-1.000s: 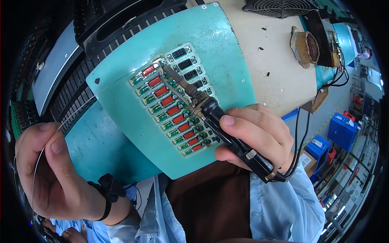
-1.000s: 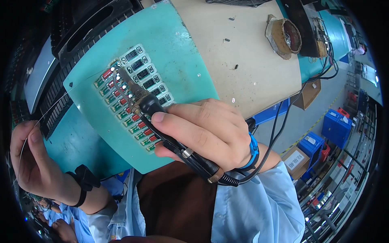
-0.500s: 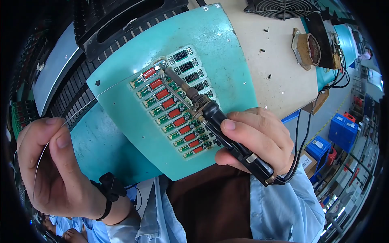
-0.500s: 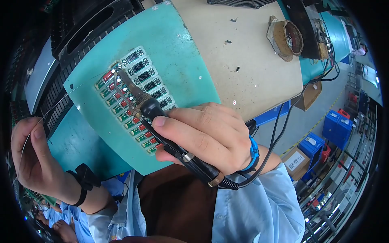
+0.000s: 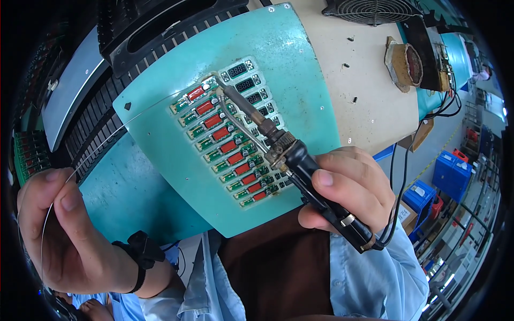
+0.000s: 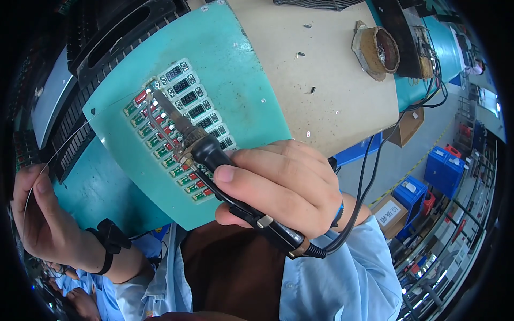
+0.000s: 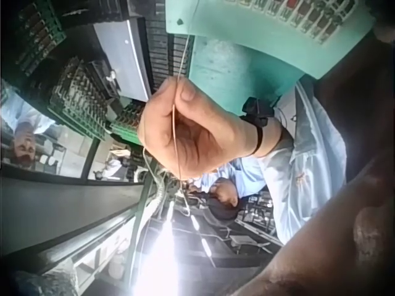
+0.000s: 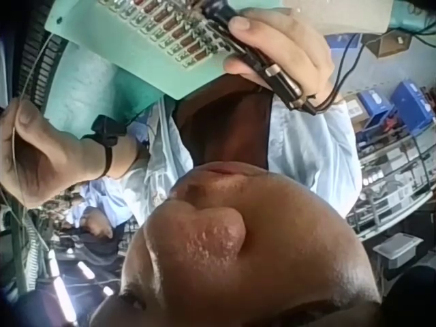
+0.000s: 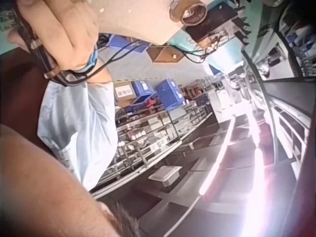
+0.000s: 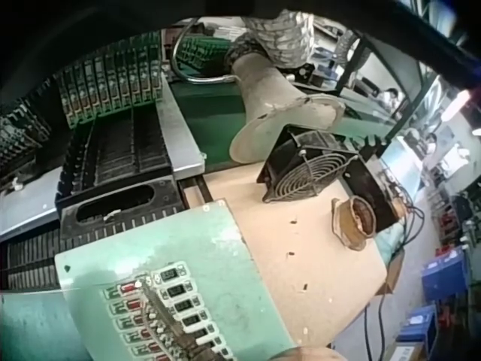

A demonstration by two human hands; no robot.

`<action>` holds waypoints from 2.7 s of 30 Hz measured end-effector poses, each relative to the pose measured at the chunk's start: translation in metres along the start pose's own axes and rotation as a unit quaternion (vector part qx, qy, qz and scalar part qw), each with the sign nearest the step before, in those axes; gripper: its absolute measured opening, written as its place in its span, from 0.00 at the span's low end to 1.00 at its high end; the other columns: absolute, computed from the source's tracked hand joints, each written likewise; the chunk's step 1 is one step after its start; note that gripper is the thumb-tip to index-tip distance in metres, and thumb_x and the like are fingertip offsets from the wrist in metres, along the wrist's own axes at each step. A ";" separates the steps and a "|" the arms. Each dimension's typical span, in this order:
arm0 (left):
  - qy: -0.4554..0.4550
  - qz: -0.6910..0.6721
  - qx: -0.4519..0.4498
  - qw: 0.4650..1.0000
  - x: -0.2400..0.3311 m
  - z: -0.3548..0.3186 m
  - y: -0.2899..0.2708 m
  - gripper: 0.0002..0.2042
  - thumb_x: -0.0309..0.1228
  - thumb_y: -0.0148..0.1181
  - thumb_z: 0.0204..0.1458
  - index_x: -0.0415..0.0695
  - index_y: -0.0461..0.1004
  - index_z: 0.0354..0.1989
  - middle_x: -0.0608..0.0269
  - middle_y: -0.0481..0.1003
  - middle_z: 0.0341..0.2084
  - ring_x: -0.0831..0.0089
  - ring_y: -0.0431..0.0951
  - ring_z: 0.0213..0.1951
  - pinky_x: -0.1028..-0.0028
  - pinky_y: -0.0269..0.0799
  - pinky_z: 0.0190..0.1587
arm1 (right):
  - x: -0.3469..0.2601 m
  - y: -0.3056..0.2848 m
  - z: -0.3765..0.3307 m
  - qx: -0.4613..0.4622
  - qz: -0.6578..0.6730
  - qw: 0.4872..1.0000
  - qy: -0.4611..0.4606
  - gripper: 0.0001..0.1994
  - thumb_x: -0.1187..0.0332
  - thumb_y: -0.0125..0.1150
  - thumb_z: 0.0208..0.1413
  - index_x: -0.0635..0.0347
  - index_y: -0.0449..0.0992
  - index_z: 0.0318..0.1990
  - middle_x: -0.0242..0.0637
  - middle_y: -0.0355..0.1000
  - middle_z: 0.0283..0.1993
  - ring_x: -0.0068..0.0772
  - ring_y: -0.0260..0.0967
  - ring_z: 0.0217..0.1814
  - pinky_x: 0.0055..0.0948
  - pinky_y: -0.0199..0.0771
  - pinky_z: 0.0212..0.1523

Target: Soldering electronic components onto printed circuit boards and using a manual jig for assembly on a production line.

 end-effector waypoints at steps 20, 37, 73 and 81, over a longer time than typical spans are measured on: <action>-0.007 -0.024 -0.023 0.999 0.005 -0.007 0.009 0.07 0.16 0.59 0.61 0.26 0.78 0.45 0.43 0.80 0.41 0.63 0.82 0.40 0.72 0.81 0.43 | 0.001 0.006 -0.008 -0.023 0.014 0.999 0.029 0.28 0.58 0.77 0.57 0.66 0.75 0.58 0.51 0.78 0.44 0.47 0.80 0.38 0.39 0.80 0.38; -0.013 -0.033 -0.022 0.999 0.004 -0.005 0.020 0.07 0.15 0.59 0.59 0.28 0.78 0.45 0.45 0.80 0.40 0.64 0.81 0.39 0.72 0.80 0.42 | 0.002 0.006 -0.002 0.001 0.018 0.998 0.060 0.26 0.62 0.79 0.53 0.61 0.80 0.58 0.43 0.80 0.45 0.39 0.81 0.38 0.32 0.78 0.36; 0.022 -0.069 -0.077 0.994 0.012 -0.013 0.017 0.07 0.13 0.60 0.58 0.29 0.78 0.44 0.48 0.79 0.39 0.68 0.79 0.37 0.78 0.76 0.38 | -0.006 0.003 -0.017 -0.028 -0.002 0.999 0.037 0.26 0.59 0.78 0.57 0.65 0.78 0.56 0.49 0.79 0.44 0.44 0.80 0.35 0.36 0.77 0.35; 0.015 -0.072 -0.079 0.994 0.013 -0.013 0.020 0.08 0.12 0.60 0.56 0.29 0.78 0.44 0.48 0.79 0.38 0.67 0.78 0.37 0.77 0.75 0.38 | -0.007 0.003 -0.019 -0.028 -0.007 0.999 0.046 0.27 0.57 0.78 0.56 0.64 0.78 0.56 0.48 0.80 0.44 0.43 0.80 0.35 0.35 0.76 0.34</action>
Point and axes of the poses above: each hand's wrist, its own z-axis towards the middle knuckle, its own y-axis out of the palm, x = y × z, the point moved 6 cm from there along z, towards the middle knuckle
